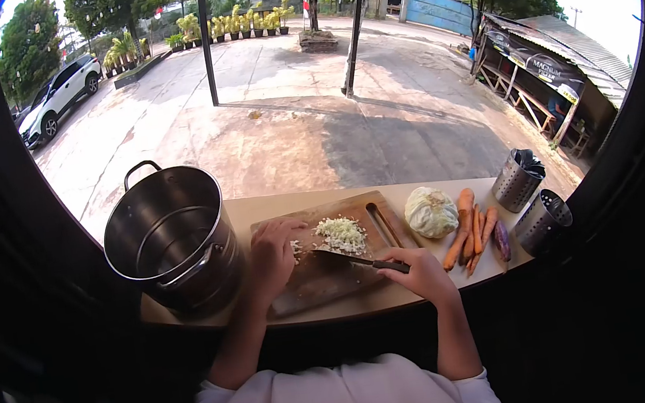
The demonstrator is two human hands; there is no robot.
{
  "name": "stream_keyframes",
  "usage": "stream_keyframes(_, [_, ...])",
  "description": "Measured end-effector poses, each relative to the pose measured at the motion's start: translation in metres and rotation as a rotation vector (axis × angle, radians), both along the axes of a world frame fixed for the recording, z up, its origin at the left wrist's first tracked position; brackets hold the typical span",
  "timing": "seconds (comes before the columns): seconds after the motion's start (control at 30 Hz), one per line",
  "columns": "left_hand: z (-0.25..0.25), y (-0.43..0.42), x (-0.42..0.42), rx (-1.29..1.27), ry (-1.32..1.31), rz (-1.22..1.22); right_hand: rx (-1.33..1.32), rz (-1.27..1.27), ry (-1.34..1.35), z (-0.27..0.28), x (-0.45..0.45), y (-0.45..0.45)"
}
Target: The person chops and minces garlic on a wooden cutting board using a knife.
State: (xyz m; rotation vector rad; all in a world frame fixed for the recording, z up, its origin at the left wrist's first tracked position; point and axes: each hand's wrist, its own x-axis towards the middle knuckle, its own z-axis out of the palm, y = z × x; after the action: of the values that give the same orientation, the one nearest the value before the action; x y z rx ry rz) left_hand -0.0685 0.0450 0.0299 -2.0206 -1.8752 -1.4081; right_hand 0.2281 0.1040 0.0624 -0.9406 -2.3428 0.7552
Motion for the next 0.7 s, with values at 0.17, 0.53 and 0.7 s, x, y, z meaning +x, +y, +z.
stream_keyframes(0.17, [-0.004,-0.001,-0.002,-0.009,-0.051,0.042,-0.027,-0.026,0.018,-0.001,-0.001,-0.004])
stream_keyframes(0.53, [-0.014,-0.027,-0.003,-0.159,-0.009,0.035,0.023,-0.129,-0.054,0.004,-0.007,-0.008])
stream_keyframes(0.7, [-0.025,-0.037,-0.006,-0.105,0.023,0.001,-0.012,0.012,0.015,-0.007,-0.002,-0.011])
